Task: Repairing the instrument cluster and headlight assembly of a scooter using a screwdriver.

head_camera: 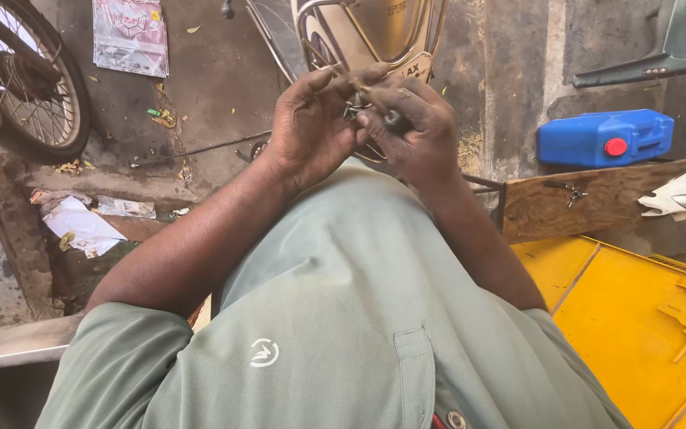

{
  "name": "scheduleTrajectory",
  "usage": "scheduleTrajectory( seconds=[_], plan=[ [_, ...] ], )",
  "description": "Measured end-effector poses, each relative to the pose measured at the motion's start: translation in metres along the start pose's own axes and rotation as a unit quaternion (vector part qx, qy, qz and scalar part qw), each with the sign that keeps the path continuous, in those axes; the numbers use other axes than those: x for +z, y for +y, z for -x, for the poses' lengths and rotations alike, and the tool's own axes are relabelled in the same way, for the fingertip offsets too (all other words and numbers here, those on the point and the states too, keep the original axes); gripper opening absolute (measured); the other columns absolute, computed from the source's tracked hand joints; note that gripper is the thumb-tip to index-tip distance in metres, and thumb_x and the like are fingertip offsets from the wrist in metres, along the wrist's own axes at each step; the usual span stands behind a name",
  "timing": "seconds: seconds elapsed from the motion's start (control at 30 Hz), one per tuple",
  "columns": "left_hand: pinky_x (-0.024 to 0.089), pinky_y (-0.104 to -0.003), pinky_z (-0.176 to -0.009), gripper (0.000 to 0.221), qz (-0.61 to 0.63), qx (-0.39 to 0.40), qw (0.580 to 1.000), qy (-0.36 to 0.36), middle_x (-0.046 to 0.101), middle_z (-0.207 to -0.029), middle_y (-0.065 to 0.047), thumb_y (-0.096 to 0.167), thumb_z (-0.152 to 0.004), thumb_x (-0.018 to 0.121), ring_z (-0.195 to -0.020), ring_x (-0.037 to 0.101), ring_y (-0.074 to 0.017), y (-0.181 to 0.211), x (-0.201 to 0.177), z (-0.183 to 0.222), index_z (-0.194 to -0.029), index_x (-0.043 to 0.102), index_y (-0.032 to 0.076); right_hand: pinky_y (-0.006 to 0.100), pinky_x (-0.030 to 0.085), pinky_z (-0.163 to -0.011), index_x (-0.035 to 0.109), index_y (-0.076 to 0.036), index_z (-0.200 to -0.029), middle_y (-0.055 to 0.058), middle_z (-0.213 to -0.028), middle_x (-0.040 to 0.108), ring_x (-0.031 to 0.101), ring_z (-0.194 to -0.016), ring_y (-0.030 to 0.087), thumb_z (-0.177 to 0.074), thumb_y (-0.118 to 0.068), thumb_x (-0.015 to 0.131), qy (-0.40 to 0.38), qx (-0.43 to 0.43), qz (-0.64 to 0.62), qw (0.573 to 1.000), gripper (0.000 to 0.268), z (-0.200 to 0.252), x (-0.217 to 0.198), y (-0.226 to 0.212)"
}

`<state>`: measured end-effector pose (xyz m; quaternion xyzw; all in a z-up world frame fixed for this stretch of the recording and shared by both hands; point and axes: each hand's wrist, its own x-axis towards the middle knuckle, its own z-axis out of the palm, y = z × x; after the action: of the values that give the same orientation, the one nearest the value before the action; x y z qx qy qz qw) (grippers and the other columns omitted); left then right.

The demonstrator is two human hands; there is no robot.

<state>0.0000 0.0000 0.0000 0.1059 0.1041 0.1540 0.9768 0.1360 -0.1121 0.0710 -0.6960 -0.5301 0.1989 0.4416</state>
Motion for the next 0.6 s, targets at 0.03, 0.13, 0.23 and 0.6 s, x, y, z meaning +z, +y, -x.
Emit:
scheduleTrajectory(
  seconds=[0.03,0.13,0.23,0.6],
  plan=[
    [0.047,-0.042,-0.108,0.066,0.005,-0.005,1.0,-0.002,0.059,-0.132,-0.017,0.045,-0.104,0.048,-0.114,0.058,-0.0236,0.004,-0.001,0.004,-0.148,0.052,-0.005,0.029,0.058,-0.079,0.074,-0.006,-0.118,0.005,-0.106,0.069,0.068,-0.094,0.014,-0.097,-0.006,0.08,-0.007,-0.016,0.021,1.0,0.022,-0.002,0.003,-0.003],
    [0.046,-0.045,-0.114,0.067,0.019,-0.026,0.999,0.002,0.06,-0.129,-0.016,0.043,-0.102,0.048,-0.117,0.059,-0.0251,0.019,0.007,0.016,-0.147,0.05,-0.006,0.03,0.059,-0.085,0.074,-0.006,-0.124,0.006,-0.111,0.067,0.067,-0.099,0.015,-0.099,-0.003,0.078,-0.005,-0.02,0.041,0.999,0.025,-0.008,0.006,-0.003],
    [0.046,-0.048,-0.12,0.064,0.029,-0.05,0.998,0.002,0.06,-0.129,-0.016,0.041,-0.098,0.048,-0.122,0.061,-0.0278,0.03,0.011,0.028,-0.142,0.049,-0.005,0.032,0.057,-0.084,0.074,-0.007,-0.124,0.007,-0.111,0.066,0.066,-0.099,0.016,-0.101,-0.001,0.076,-0.021,-0.016,0.062,0.998,0.024,-0.015,0.004,-0.011],
    [0.046,-0.049,-0.119,0.056,0.048,-0.014,0.999,0.002,0.06,-0.125,-0.013,0.034,-0.098,0.048,-0.115,0.059,-0.0241,0.03,-0.002,0.028,-0.14,0.052,-0.004,0.026,0.065,-0.077,0.063,-0.007,-0.11,0.003,-0.101,0.069,0.075,-0.091,0.012,-0.099,-0.006,0.072,-0.097,0.084,-0.09,0.988,0.014,-0.023,0.013,-0.004]
  ],
)
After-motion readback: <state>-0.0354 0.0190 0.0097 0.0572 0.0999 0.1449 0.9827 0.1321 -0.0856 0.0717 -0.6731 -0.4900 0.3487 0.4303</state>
